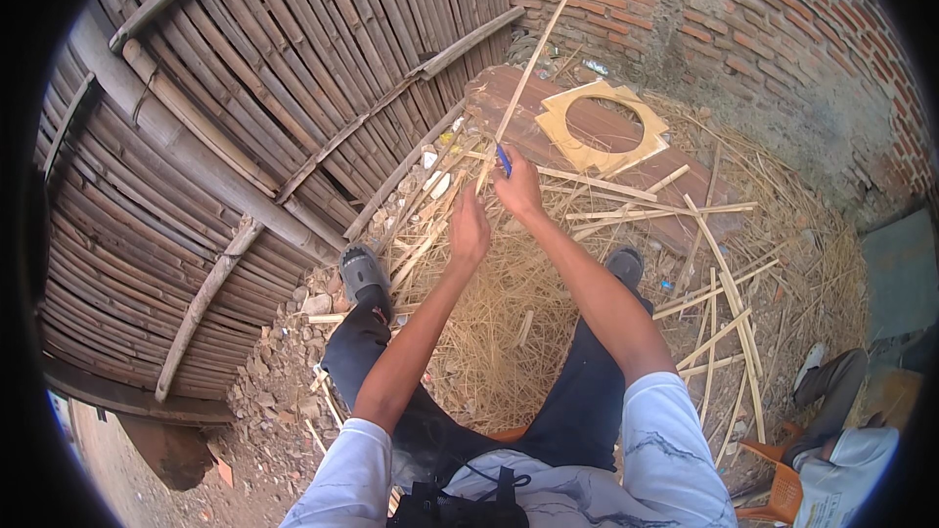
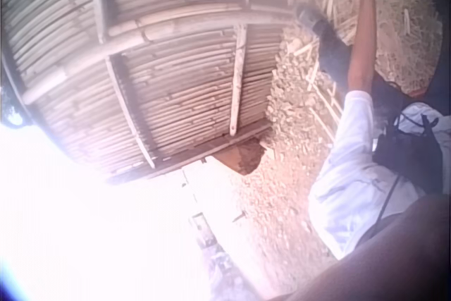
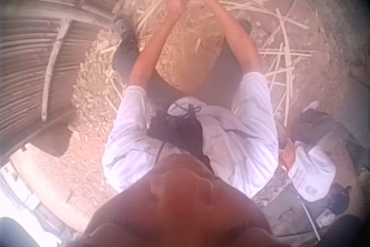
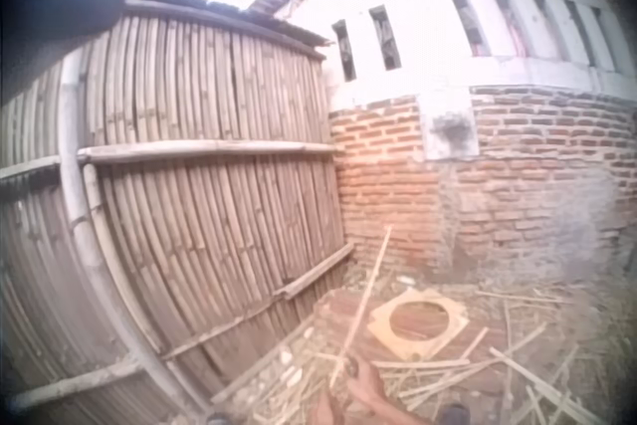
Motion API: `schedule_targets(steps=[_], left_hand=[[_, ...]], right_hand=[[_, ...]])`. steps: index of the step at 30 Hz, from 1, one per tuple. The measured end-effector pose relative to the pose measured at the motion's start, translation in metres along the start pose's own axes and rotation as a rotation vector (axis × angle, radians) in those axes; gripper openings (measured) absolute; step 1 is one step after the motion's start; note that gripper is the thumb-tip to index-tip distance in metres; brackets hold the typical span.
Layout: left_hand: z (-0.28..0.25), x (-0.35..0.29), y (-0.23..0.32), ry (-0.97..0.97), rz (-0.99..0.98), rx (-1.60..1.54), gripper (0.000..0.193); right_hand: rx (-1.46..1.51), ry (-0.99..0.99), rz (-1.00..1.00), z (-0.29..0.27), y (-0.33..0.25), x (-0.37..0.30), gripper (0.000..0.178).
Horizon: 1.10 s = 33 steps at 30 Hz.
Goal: The person sits on a low stool and uses a blue utility knife to shave thin strips of bamboo. They hold the bamboo strip in their left hand and repeatedly scrape the blade along its length to remove the outer layer, creating fine shavings that fall to the ground.
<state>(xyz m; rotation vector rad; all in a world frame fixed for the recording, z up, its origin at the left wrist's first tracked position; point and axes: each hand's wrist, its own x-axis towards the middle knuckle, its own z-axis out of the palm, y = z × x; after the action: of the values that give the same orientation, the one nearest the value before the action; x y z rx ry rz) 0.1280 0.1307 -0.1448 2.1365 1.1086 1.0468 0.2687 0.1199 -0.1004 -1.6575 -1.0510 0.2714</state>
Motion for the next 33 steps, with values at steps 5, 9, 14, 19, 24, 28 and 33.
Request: schedule_targets(steps=[5, 9, 14, 19, 24, 28, 33], left_hand=[[-0.007, 0.001, 0.0, -0.042, 0.007, 0.151, 0.07], [0.0, -0.002, -0.012, 0.006, 0.083, 0.204, 0.09], [0.004, -0.005, -0.007, 0.003, 0.107, 0.258, 0.102], [0.001, -0.007, -0.005, -0.016, 0.146, 0.395, 0.105], [0.0, -0.008, -0.004, -0.013, 0.212, 0.551, 0.099], [0.002, -0.007, -0.004, -0.02, 0.28, 0.647, 0.097], [-0.001, -0.008, -0.009, -0.039, 0.321, 0.801, 0.099]], right_hand=[[0.009, -0.014, 0.042, -0.001, -0.002, 0.001, 0.042], [-0.001, -0.037, 0.063, 0.002, -0.001, 0.003, 0.043], [-0.017, -0.024, 0.053, 0.0, 0.009, 0.006, 0.042], [-0.011, 0.009, 0.079, 0.003, 0.006, 0.003, 0.035], [-0.064, -0.029, 0.166, 0.0, 0.006, 0.006, 0.031], [-0.054, -0.003, 0.18, -0.001, 0.014, 0.009, 0.031], [-0.065, -0.023, 0.207, 0.0, 0.013, 0.006, 0.037]])
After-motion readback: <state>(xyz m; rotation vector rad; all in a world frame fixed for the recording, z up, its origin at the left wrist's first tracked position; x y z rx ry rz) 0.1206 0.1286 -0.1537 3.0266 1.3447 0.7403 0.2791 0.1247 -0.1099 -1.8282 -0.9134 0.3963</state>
